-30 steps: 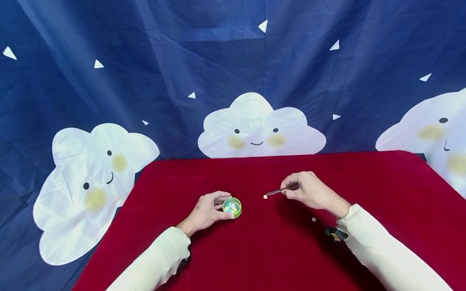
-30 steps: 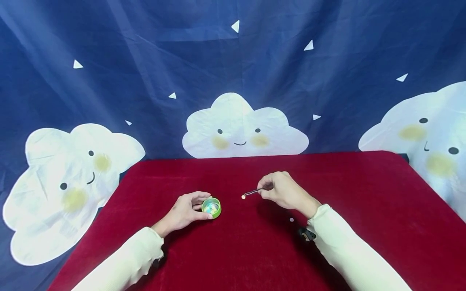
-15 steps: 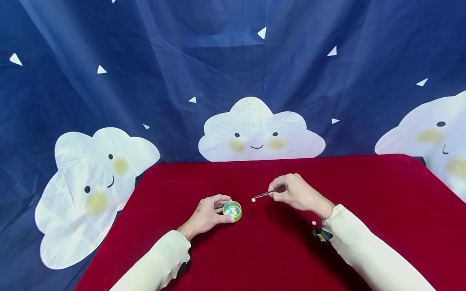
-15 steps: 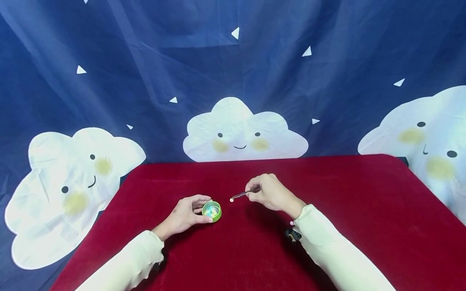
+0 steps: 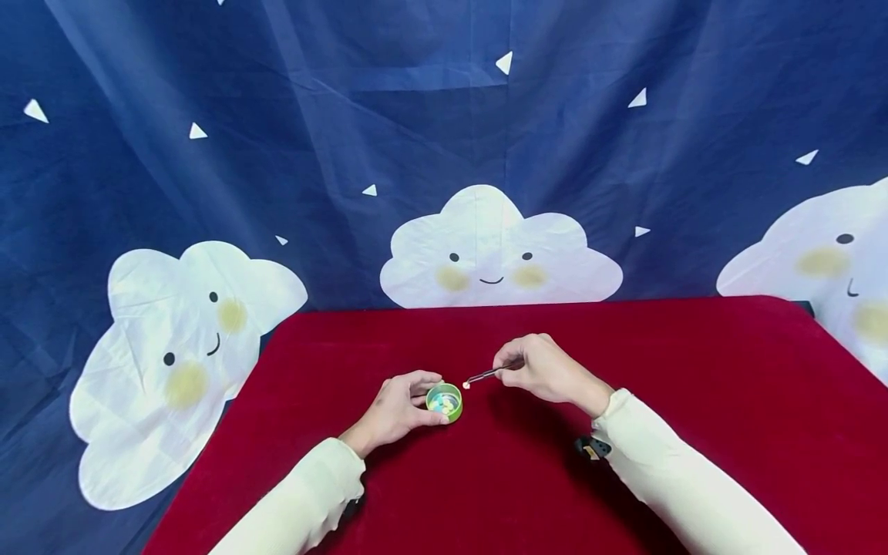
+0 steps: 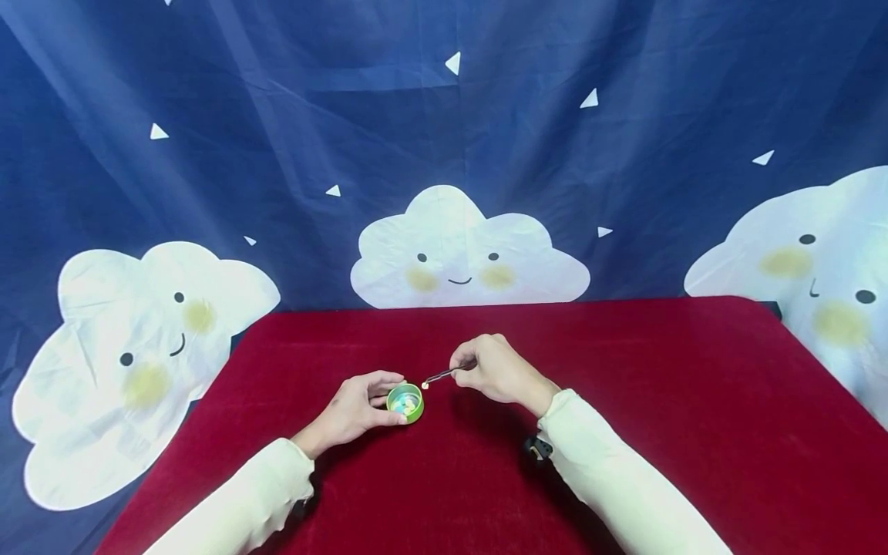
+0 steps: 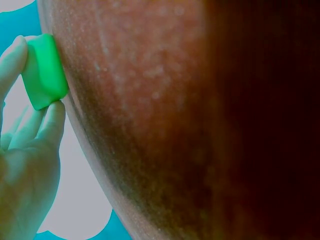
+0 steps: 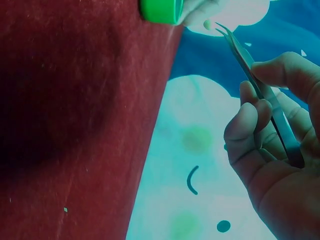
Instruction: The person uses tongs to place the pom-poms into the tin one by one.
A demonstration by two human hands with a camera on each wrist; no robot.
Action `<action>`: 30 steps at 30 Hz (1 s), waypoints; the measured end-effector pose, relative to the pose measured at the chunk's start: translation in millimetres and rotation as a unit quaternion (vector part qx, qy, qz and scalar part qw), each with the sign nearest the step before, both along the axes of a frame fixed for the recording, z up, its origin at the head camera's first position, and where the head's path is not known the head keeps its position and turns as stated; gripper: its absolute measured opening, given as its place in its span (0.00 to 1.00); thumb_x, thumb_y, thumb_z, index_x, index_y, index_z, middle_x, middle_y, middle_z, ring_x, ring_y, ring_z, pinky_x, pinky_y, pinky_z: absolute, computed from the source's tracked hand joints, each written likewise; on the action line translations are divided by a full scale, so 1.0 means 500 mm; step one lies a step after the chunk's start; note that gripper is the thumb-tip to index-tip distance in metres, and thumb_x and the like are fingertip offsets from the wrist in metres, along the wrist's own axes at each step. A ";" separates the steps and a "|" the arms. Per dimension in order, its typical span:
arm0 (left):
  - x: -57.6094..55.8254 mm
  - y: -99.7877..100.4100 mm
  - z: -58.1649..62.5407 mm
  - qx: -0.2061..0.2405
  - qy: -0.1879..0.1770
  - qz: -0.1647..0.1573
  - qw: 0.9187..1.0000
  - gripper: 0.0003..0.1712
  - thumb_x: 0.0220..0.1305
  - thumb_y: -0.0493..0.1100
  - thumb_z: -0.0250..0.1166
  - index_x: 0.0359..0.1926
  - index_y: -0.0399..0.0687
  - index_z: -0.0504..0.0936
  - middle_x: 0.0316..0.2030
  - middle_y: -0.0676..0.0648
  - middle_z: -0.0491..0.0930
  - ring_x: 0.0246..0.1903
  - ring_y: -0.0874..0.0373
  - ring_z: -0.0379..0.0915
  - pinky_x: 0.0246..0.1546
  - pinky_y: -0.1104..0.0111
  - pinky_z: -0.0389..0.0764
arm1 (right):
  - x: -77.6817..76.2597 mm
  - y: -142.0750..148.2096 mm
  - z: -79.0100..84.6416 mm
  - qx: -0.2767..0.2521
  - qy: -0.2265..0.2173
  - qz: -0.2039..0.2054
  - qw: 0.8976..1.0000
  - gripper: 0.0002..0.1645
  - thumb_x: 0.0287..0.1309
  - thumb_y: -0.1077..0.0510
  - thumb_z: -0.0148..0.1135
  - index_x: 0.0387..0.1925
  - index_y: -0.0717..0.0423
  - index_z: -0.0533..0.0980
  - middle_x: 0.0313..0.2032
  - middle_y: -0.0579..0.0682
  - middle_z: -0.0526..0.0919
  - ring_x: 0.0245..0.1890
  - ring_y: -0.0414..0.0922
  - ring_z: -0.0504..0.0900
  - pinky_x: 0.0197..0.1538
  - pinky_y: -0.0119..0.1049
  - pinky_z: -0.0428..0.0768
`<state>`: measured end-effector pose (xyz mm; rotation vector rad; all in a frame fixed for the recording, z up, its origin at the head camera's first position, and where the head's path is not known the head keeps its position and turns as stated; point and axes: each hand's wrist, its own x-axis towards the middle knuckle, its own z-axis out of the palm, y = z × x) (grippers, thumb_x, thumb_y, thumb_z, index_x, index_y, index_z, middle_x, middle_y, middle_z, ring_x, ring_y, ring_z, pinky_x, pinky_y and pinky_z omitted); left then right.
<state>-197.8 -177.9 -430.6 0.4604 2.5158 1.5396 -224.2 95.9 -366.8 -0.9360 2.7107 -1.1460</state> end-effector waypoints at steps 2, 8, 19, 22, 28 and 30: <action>-0.001 0.001 -0.001 -0.007 0.003 0.001 1.000 0.35 0.49 0.34 0.79 0.59 0.31 0.77 0.54 0.37 0.81 0.53 0.44 0.80 0.53 0.61 0.82 | 0.000 -0.006 -0.003 0.003 0.004 0.003 1.000 0.05 0.54 0.67 0.70 0.32 0.55 0.86 0.26 0.38 0.83 0.28 0.40 0.75 0.33 0.31 0.77; -0.003 0.001 -0.003 -0.018 0.015 0.001 1.000 0.36 0.48 0.35 0.80 0.58 0.32 0.78 0.53 0.38 0.82 0.51 0.45 0.81 0.52 0.63 0.82 | -0.006 -0.022 -0.018 0.005 0.005 0.009 1.000 0.04 0.54 0.67 0.70 0.31 0.56 0.86 0.25 0.38 0.83 0.28 0.38 0.75 0.33 0.31 0.76; -0.003 0.001 -0.004 -0.012 0.021 -0.001 1.000 0.36 0.47 0.34 0.81 0.58 0.32 0.78 0.53 0.37 0.82 0.52 0.44 0.81 0.52 0.61 0.83 | -0.005 -0.033 -0.045 0.027 0.013 0.024 0.999 0.04 0.55 0.66 0.68 0.32 0.57 0.86 0.26 0.37 0.83 0.29 0.36 0.77 0.36 0.30 0.80; -0.002 0.001 -0.002 -0.021 0.019 -0.001 1.000 0.36 0.47 0.35 0.81 0.58 0.33 0.78 0.53 0.39 0.82 0.51 0.46 0.82 0.52 0.63 0.83 | -0.002 -0.030 -0.048 0.032 0.008 0.021 0.999 0.03 0.56 0.65 0.69 0.32 0.56 0.86 0.26 0.37 0.83 0.28 0.37 0.75 0.34 0.30 0.78; -0.004 -0.001 -0.003 -0.024 0.021 -0.001 0.999 0.36 0.48 0.36 0.80 0.59 0.32 0.77 0.53 0.38 0.82 0.51 0.45 0.82 0.52 0.62 0.83 | 0.003 -0.022 -0.038 0.032 -0.003 0.010 0.999 0.03 0.56 0.65 0.70 0.33 0.57 0.86 0.26 0.38 0.83 0.28 0.39 0.74 0.32 0.31 0.77; -0.004 -0.002 -0.004 -0.023 0.017 0.001 1.000 0.36 0.49 0.36 0.80 0.59 0.32 0.77 0.53 0.38 0.82 0.51 0.45 0.81 0.52 0.62 0.82 | 0.004 -0.018 -0.036 0.034 0.001 0.010 0.999 0.03 0.55 0.65 0.70 0.33 0.57 0.86 0.26 0.37 0.83 0.28 0.39 0.74 0.33 0.31 0.77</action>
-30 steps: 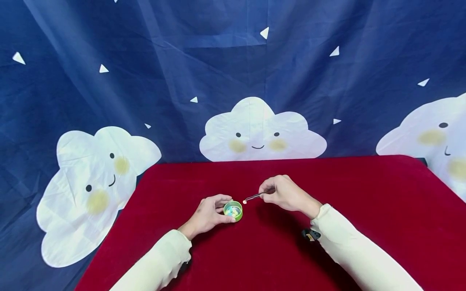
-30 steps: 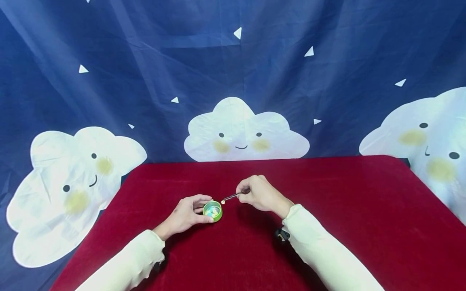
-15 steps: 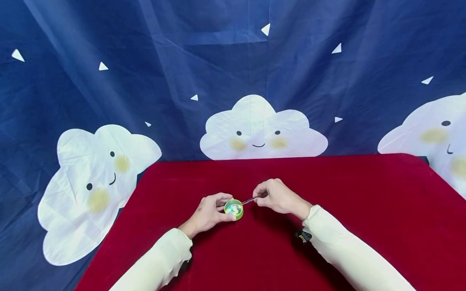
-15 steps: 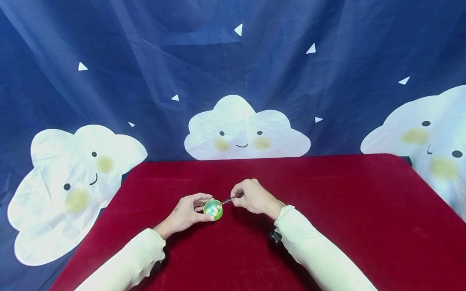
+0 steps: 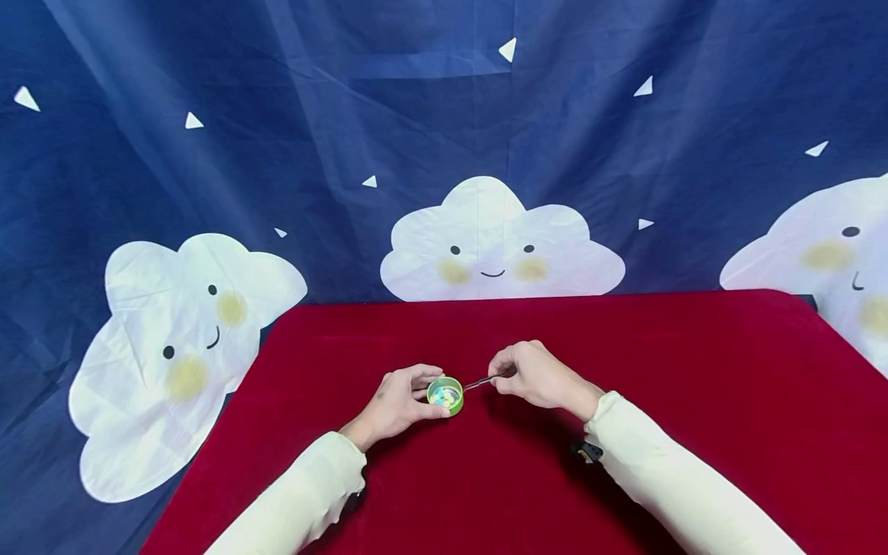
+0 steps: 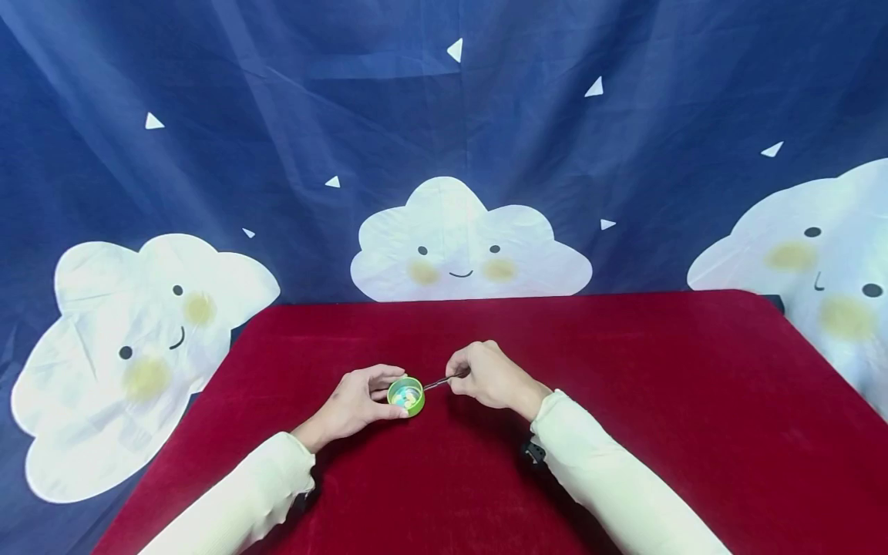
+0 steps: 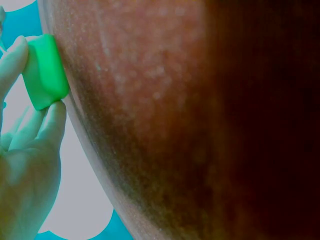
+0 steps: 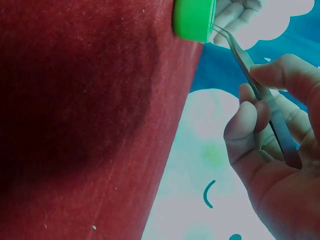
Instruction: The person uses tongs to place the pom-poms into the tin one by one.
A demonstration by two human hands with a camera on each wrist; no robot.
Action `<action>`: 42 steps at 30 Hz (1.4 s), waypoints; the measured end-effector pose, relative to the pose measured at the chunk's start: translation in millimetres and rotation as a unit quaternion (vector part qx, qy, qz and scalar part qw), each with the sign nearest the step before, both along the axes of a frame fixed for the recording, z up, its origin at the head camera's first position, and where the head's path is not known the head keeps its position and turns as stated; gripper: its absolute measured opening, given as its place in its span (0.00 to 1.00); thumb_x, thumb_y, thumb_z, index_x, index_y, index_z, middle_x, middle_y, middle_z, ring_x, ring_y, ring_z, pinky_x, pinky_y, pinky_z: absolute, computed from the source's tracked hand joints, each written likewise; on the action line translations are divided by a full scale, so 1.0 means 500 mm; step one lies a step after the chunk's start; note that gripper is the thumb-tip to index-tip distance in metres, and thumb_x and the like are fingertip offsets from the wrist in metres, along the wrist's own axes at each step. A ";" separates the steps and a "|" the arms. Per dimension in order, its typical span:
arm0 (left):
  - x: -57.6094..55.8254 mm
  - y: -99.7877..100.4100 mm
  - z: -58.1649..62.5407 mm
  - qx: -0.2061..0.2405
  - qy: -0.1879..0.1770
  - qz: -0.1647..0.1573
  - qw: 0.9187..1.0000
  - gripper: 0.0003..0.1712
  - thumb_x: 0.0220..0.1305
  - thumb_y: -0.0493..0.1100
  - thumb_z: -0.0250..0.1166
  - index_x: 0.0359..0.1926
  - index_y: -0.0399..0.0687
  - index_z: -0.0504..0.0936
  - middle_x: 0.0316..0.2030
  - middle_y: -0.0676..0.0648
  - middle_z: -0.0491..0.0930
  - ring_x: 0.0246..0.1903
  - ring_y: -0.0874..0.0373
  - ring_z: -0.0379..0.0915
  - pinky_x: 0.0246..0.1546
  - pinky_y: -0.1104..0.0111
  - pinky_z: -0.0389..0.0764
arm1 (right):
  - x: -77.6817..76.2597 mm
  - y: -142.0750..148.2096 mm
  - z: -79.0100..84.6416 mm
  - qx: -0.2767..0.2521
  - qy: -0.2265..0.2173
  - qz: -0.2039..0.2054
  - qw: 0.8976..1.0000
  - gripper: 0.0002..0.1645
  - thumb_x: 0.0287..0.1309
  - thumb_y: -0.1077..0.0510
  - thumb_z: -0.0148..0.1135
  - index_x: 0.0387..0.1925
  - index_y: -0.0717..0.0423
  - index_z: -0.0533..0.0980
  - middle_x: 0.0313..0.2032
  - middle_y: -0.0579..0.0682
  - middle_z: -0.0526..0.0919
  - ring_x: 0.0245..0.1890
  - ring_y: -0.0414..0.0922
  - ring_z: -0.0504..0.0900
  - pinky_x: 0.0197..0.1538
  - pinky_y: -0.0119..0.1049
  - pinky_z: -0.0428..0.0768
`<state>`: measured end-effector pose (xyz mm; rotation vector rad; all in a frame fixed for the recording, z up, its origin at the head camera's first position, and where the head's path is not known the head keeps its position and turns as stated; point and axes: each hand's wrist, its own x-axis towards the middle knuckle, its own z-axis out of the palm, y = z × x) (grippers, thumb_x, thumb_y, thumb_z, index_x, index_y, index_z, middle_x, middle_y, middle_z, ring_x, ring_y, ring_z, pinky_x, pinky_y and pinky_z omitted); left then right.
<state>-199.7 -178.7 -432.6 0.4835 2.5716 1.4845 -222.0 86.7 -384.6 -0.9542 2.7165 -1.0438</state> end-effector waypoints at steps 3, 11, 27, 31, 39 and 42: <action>-0.001 0.001 -0.002 -0.001 -0.003 0.002 1.000 0.35 0.48 0.36 0.80 0.58 0.33 0.78 0.53 0.38 0.82 0.51 0.45 0.81 0.52 0.62 0.82 | 0.001 0.011 0.004 -0.003 0.017 0.002 1.000 0.03 0.54 0.65 0.70 0.31 0.56 0.86 0.26 0.37 0.83 0.28 0.38 0.74 0.32 0.30 0.77; 0.000 0.001 0.002 -0.001 -0.013 0.006 1.000 0.36 0.49 0.36 0.80 0.59 0.34 0.78 0.54 0.39 0.82 0.52 0.45 0.81 0.52 0.63 0.82 | 0.008 0.059 0.019 -0.007 0.022 -0.015 1.000 0.05 0.53 0.67 0.69 0.31 0.55 0.86 0.27 0.37 0.83 0.28 0.38 0.75 0.33 0.31 0.77; 0.002 0.000 0.000 -0.005 -0.008 0.009 1.000 0.35 0.48 0.36 0.81 0.58 0.36 0.79 0.53 0.39 0.82 0.51 0.46 0.82 0.52 0.63 0.83 | 0.032 0.185 0.031 -0.014 0.001 -0.064 0.998 0.05 0.54 0.67 0.70 0.32 0.55 0.84 0.26 0.41 0.81 0.20 0.38 0.76 0.26 0.30 0.78; 0.001 0.000 -0.001 -0.005 0.000 0.010 1.000 0.34 0.48 0.36 0.81 0.57 0.35 0.79 0.52 0.38 0.83 0.50 0.45 0.82 0.52 0.61 0.83 | 0.038 0.202 0.030 -0.009 0.004 -0.072 0.997 0.04 0.53 0.67 0.70 0.32 0.56 0.83 0.23 0.39 0.79 0.20 0.37 0.76 0.28 0.29 0.77; 0.000 -0.002 -0.003 0.002 0.000 0.004 1.000 0.34 0.48 0.35 0.81 0.57 0.34 0.79 0.52 0.38 0.82 0.50 0.45 0.82 0.52 0.61 0.83 | 0.047 0.238 0.024 0.006 0.022 -0.087 0.996 0.06 0.52 0.67 0.73 0.31 0.55 0.84 0.26 0.39 0.83 0.27 0.35 0.78 0.33 0.29 0.77; -0.001 -0.001 -0.002 0.004 -0.003 0.005 1.000 0.34 0.47 0.35 0.81 0.57 0.35 0.79 0.52 0.38 0.82 0.50 0.45 0.82 0.51 0.62 0.83 | 0.050 0.255 0.019 0.010 0.030 -0.099 0.995 0.06 0.51 0.67 0.73 0.30 0.54 0.84 0.27 0.39 0.83 0.27 0.34 0.77 0.33 0.29 0.78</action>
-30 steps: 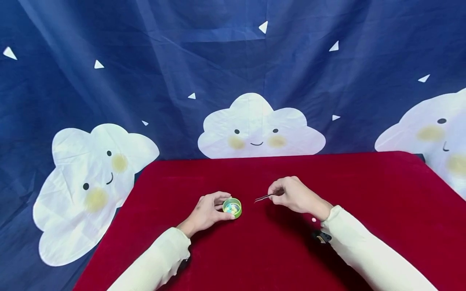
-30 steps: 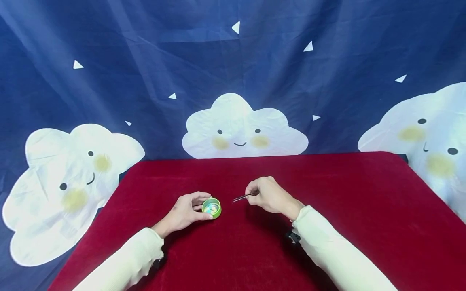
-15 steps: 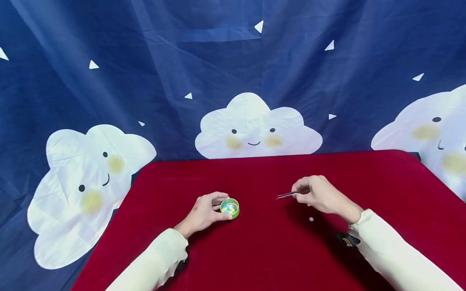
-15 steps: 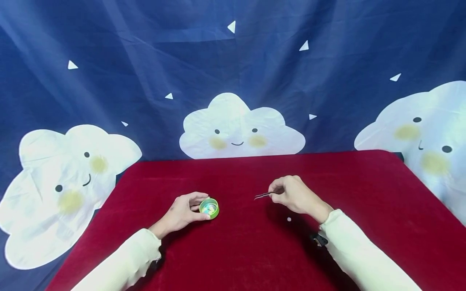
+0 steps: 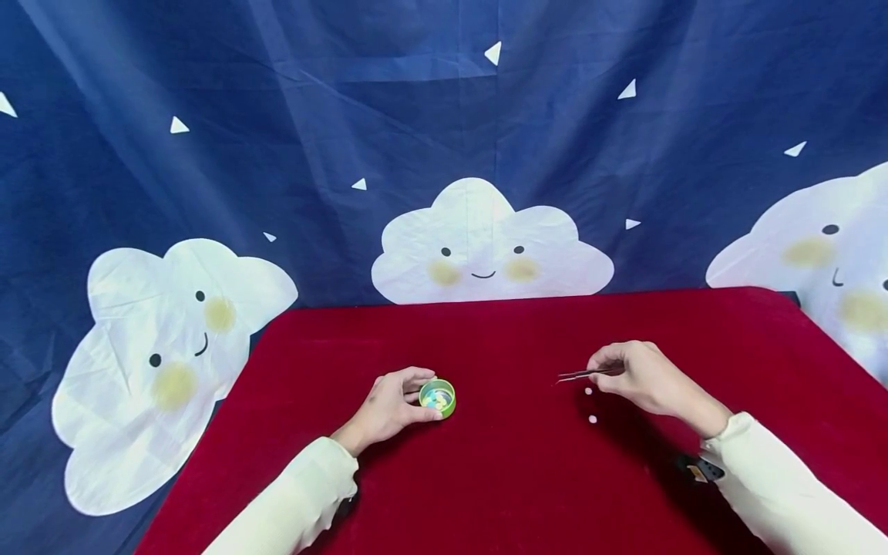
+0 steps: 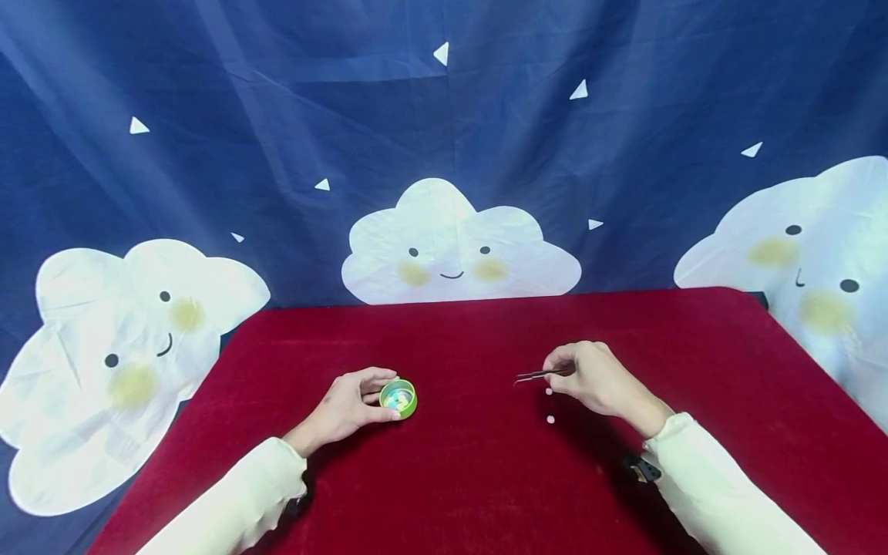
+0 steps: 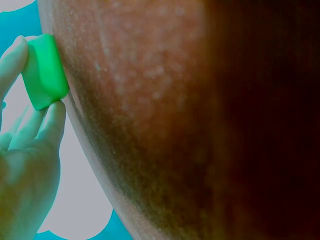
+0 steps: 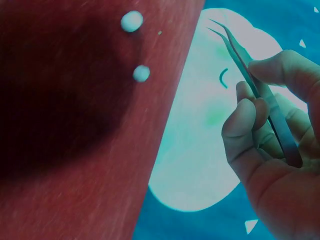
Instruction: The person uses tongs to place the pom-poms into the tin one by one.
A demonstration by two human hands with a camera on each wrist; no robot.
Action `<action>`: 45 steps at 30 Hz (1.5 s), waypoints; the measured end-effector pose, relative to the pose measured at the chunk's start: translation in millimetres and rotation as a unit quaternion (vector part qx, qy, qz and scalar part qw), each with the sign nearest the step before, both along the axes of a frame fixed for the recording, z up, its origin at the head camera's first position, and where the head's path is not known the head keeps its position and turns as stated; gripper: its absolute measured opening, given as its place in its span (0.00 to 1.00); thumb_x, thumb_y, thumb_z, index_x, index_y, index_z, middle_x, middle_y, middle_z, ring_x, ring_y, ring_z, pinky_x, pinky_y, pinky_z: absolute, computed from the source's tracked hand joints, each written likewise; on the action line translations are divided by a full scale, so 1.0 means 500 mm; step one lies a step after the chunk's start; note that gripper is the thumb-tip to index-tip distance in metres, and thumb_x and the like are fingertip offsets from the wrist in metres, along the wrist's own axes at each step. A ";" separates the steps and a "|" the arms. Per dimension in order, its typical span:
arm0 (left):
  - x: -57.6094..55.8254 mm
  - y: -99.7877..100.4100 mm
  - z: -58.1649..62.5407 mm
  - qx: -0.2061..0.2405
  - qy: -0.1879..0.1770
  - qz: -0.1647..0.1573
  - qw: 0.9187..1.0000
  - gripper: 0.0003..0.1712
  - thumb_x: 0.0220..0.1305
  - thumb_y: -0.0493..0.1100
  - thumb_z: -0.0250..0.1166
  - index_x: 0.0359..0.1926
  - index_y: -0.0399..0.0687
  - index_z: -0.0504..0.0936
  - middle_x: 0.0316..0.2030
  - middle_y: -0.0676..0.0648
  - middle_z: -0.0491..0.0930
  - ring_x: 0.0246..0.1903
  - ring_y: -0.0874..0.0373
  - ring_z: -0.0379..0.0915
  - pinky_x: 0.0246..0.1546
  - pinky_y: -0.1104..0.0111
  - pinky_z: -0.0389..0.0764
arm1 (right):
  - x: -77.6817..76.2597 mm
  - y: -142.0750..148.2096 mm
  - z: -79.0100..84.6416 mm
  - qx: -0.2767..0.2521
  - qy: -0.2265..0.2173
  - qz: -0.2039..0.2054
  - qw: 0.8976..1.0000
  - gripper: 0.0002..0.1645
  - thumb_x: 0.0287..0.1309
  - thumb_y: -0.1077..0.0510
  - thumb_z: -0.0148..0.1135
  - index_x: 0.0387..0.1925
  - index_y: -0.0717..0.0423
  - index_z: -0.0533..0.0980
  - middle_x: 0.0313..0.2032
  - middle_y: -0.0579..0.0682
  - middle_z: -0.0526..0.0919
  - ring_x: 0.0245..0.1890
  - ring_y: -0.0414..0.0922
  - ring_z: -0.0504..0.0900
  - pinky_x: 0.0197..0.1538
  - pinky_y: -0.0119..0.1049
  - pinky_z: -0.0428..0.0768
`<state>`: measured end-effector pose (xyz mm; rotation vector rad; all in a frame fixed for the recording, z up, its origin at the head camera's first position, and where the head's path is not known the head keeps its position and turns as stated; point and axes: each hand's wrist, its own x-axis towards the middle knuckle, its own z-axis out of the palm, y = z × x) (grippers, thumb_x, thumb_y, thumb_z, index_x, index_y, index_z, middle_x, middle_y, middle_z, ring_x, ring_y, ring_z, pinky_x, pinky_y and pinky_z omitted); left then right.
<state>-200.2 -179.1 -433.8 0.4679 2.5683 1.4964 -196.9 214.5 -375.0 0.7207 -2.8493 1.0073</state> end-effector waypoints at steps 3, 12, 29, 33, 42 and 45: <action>0.000 0.000 0.000 -0.001 0.002 0.001 1.000 0.34 0.47 0.35 0.81 0.57 0.34 0.79 0.52 0.38 0.83 0.50 0.46 0.82 0.51 0.62 0.83 | 0.003 0.018 -0.006 0.005 0.006 -0.010 1.000 0.07 0.50 0.67 0.73 0.29 0.54 0.84 0.27 0.38 0.82 0.27 0.34 0.76 0.32 0.29 0.78; 0.000 -0.002 -0.003 0.000 0.003 -0.002 1.000 0.34 0.48 0.35 0.80 0.57 0.34 0.78 0.52 0.37 0.82 0.50 0.44 0.82 0.52 0.61 0.83 | 0.009 0.063 -0.022 0.017 0.012 -0.030 0.999 0.07 0.49 0.67 0.72 0.30 0.53 0.84 0.26 0.37 0.82 0.26 0.32 0.75 0.31 0.28 0.78; -0.002 0.001 -0.001 -0.004 0.000 -0.002 1.000 0.35 0.48 0.36 0.80 0.58 0.34 0.78 0.52 0.39 0.82 0.50 0.46 0.82 0.51 0.62 0.83 | 0.007 0.081 -0.042 0.028 0.003 -0.045 0.999 0.07 0.48 0.67 0.73 0.29 0.54 0.83 0.26 0.39 0.83 0.26 0.32 0.75 0.31 0.29 0.77; 0.000 0.001 0.002 -0.004 -0.003 0.000 1.000 0.35 0.48 0.36 0.80 0.58 0.35 0.78 0.53 0.39 0.82 0.51 0.46 0.82 0.52 0.63 0.83 | 0.004 0.081 -0.046 0.031 0.008 -0.042 0.999 0.07 0.48 0.67 0.73 0.28 0.52 0.83 0.26 0.38 0.82 0.26 0.31 0.74 0.31 0.29 0.76; 0.002 0.003 0.003 0.002 -0.008 -0.002 1.000 0.36 0.48 0.35 0.80 0.59 0.33 0.78 0.54 0.38 0.82 0.52 0.45 0.81 0.52 0.64 0.82 | -0.001 0.078 -0.046 0.034 0.034 -0.032 0.998 0.08 0.48 0.67 0.73 0.28 0.53 0.83 0.26 0.37 0.82 0.26 0.32 0.74 0.30 0.29 0.77; 0.002 0.004 0.004 0.001 -0.010 -0.002 1.000 0.36 0.48 0.35 0.80 0.59 0.33 0.77 0.54 0.39 0.81 0.52 0.45 0.81 0.52 0.65 0.82 | -0.005 0.072 -0.042 0.034 0.039 -0.028 0.998 0.07 0.48 0.67 0.73 0.29 0.53 0.84 0.26 0.37 0.82 0.26 0.32 0.75 0.30 0.29 0.77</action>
